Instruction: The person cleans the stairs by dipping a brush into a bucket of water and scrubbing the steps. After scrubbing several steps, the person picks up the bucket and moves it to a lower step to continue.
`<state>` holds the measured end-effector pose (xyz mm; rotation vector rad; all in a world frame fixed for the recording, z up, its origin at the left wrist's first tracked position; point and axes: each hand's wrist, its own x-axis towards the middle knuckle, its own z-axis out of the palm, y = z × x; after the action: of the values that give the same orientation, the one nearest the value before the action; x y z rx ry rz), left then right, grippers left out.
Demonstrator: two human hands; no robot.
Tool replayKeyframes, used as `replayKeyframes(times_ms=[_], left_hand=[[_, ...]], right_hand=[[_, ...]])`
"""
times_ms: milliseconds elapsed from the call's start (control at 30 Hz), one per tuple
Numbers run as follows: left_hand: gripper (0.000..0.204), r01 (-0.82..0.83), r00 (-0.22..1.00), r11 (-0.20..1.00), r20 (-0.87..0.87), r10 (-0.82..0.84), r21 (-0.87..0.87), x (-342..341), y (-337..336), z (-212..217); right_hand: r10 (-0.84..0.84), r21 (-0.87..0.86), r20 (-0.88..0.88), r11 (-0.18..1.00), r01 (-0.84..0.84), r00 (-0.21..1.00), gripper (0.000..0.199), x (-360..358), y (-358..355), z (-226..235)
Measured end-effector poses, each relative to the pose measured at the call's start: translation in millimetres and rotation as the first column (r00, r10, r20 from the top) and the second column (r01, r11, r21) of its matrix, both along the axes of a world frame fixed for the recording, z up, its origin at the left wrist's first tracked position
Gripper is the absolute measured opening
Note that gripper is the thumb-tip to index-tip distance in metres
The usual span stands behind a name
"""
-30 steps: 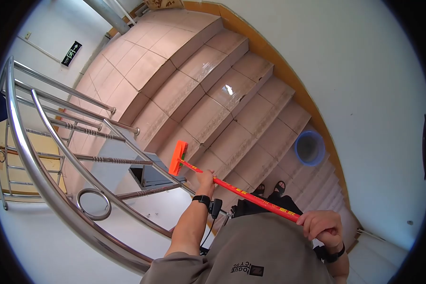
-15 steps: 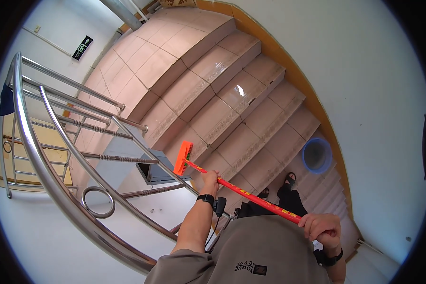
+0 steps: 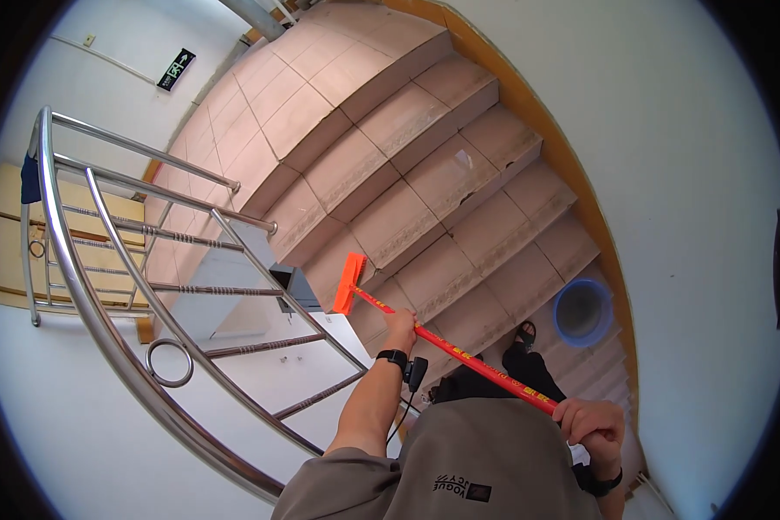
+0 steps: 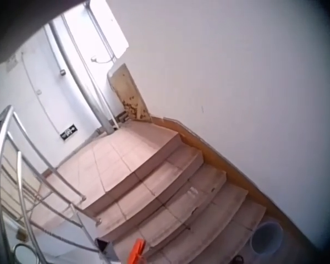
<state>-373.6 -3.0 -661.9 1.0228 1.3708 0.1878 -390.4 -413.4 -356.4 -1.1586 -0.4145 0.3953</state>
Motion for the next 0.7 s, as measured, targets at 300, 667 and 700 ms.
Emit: replayKeyframes(times_ms=[300,667,700], left_hand=[[0.012,-0.082,0.996,0.995,0.035,0.084,-0.060,77,-79,8],[0.019,-0.139,0.987,0.988,0.073,0.143,-0.064,113,-114,19],[0.019,-0.163,0.984,0.985,0.066,0.167,-0.055,112,-106,16]], right_hand=[[0.026,-0.032,-0.040,0.999,-0.027,0.999,0.008,85,-74,13],[0.040,0.000,-0.003,0.999,-0.040,0.999,0.014,140,-92,16],[0.064,0.009,-0.011,0.998,-0.064,0.998,0.014,145,-88,16]])
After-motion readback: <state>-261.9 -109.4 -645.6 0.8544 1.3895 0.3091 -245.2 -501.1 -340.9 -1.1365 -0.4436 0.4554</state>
